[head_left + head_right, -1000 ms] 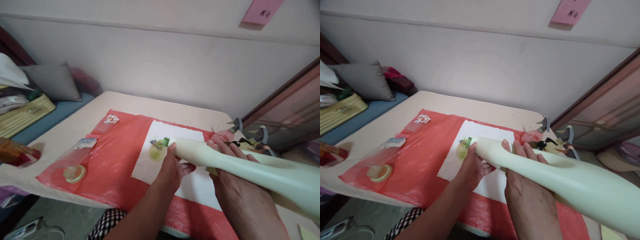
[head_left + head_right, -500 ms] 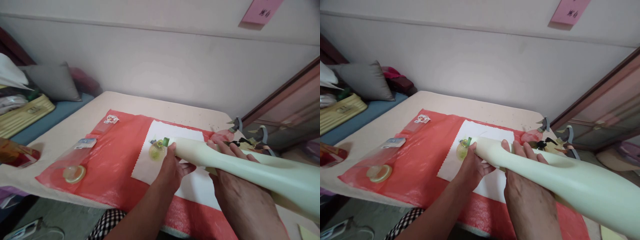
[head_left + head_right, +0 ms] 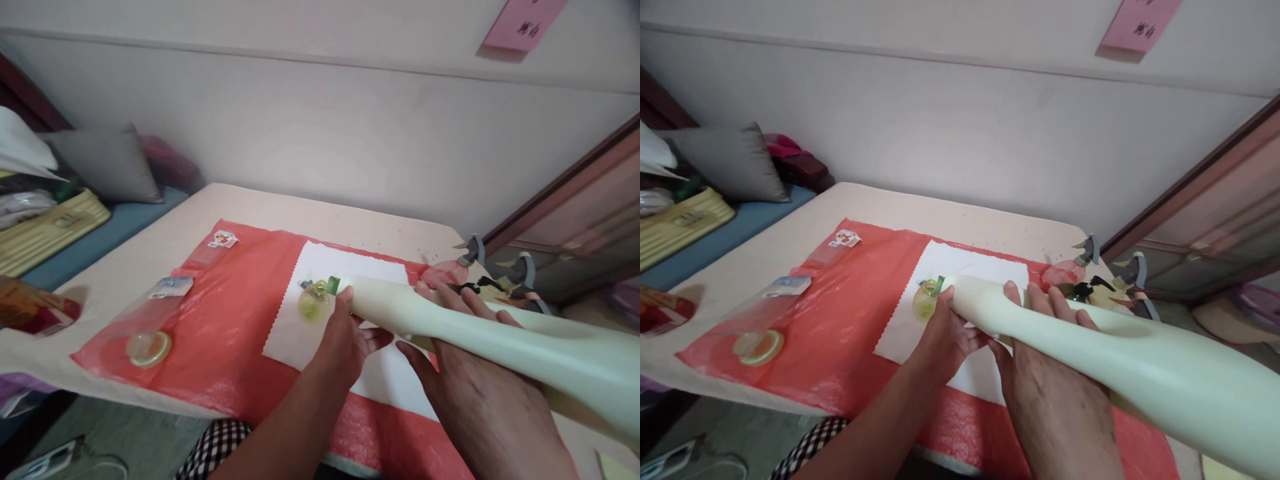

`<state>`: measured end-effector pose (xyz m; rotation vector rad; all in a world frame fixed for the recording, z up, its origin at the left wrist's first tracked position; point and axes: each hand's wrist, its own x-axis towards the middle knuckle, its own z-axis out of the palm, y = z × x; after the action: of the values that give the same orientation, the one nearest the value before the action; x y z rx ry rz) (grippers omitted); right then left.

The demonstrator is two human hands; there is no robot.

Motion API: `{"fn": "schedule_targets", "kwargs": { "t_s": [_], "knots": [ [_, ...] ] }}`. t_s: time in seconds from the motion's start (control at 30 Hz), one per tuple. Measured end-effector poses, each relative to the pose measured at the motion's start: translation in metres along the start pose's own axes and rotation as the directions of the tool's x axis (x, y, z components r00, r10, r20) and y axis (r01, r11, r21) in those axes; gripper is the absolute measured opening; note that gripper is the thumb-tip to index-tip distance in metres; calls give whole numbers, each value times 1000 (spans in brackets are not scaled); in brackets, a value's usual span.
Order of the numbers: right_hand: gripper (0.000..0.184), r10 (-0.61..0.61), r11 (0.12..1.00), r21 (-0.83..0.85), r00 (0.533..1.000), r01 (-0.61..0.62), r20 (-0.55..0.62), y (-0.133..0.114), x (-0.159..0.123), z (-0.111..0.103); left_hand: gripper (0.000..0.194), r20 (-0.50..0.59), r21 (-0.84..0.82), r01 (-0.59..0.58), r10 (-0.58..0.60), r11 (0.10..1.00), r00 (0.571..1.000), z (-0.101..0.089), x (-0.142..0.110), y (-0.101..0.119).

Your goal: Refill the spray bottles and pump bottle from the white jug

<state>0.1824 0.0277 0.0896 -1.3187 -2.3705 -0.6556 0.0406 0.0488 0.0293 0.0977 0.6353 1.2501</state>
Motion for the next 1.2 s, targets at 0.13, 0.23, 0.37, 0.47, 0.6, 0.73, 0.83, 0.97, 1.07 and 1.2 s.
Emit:
{"fn": "schedule_targets", "kwargs": {
  "t_s": [0.13, 0.23, 0.37, 0.47, 0.6, 0.73, 0.83, 0.97, 1.07, 1.2],
  "knots": [
    [73, -8, 1000, 0, 1000, 8, -23, 0, 0, 1, 59, 28, 3, -14, 14, 1000, 1000, 0, -1, 0],
    [71, -6, 1000, -13, 1000, 6, -13, 0, 0, 1, 60, 16, 10, -8, 7, 1000, 1000, 1, -1, 1],
    [72, 5, 1000, -24, 1000, -4, 5, -2, 1, -1, 58, 18, 15, -8, 7, 1000, 1000, 2, -1, 3],
    [73, 13, 1000, -27, 1000, -12, 14, -2, 0, -2, 58, 14, 14, -8, 8, 1000, 1000, 2, -1, 3],
    [74, 15, 1000, -25, 1000, -15, 5, -2, -1, -3, 59, 20, 11, -8, 8, 1000, 1000, 3, -2, 3],
    [73, 9, 1000, -22, 1000, -9, -28, -3, 0, -4, 57, -6, 6, -1, 1, 1000, 1000, 6, -4, 4],
    [72, 12, 999, -33, 1000, -13, -21, -3, 1, -4, 57, 0, 2, -3, 3, 1000, 1000, 6, -4, 4],
    [75, 13, 999, -45, 1000, -14, -16, -3, 1, -3, 57, 32, -13, -11, 11, 1000, 999, 5, -4, 4],
    [75, 7, 999, -38, 1000, -8, -20, -2, 0, -2, 58, 42, -19, -12, 13, 1000, 999, 5, -4, 4],
    [73, 15, 1000, -20, 999, -16, -41, -3, 1, -3, 58, 48, -10, -13, 13, 1000, 999, 6, -4, 5]
  ]
}}
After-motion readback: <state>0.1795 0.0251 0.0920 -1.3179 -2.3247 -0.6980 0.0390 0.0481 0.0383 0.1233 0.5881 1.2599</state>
